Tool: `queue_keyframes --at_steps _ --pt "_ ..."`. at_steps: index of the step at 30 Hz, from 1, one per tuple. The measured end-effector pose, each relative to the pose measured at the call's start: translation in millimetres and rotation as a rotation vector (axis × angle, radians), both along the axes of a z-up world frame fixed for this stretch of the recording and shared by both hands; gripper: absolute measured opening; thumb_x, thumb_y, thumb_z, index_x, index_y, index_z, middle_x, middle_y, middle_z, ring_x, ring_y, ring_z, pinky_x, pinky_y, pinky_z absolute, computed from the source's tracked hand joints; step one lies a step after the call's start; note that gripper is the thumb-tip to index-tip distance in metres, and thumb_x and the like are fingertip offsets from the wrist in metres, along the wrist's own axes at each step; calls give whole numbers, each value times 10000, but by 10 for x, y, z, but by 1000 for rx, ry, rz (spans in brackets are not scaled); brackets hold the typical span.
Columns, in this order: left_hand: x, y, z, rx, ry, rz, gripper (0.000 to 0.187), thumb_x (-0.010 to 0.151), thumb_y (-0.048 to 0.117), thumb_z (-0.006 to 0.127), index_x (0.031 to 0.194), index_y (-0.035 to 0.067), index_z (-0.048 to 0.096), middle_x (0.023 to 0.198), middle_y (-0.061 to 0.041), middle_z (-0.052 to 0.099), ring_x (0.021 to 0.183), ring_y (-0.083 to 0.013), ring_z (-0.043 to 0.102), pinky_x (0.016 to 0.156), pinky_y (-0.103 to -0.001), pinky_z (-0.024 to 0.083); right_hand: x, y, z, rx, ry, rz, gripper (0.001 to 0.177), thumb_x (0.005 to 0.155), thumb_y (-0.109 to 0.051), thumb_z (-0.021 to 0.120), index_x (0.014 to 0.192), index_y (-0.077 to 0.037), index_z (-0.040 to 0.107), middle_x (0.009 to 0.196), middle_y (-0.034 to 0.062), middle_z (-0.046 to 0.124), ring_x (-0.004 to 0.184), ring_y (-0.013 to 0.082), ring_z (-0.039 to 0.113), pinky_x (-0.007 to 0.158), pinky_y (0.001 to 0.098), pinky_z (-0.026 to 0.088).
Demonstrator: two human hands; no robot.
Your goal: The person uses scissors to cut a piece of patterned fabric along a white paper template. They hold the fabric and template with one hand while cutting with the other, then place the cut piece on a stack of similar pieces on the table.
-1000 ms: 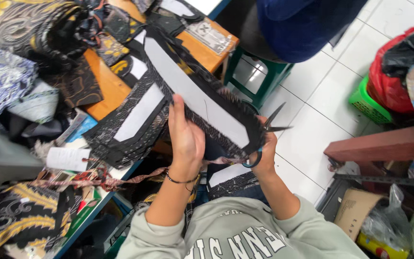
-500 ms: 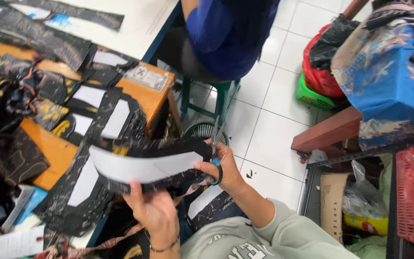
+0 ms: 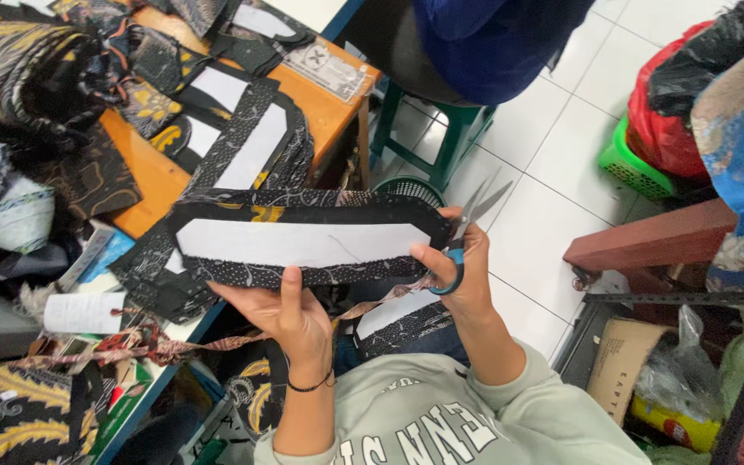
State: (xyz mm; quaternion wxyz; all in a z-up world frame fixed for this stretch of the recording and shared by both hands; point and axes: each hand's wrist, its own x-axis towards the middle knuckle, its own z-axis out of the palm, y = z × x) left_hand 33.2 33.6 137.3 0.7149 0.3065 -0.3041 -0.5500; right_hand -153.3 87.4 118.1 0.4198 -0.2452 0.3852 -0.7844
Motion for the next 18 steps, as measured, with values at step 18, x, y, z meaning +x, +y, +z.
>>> queue_keyframes --at_steps 18 --pt "118 68 -491 106 215 -799 492 1054 221 553 1480 3 440 1463 -154 526 1360 -278 531 1170 -459 434 274 -173 -35 17 -79 169 475 809 76 799 1232 11 591 1069 118 718 954 190 721 874 354 604"
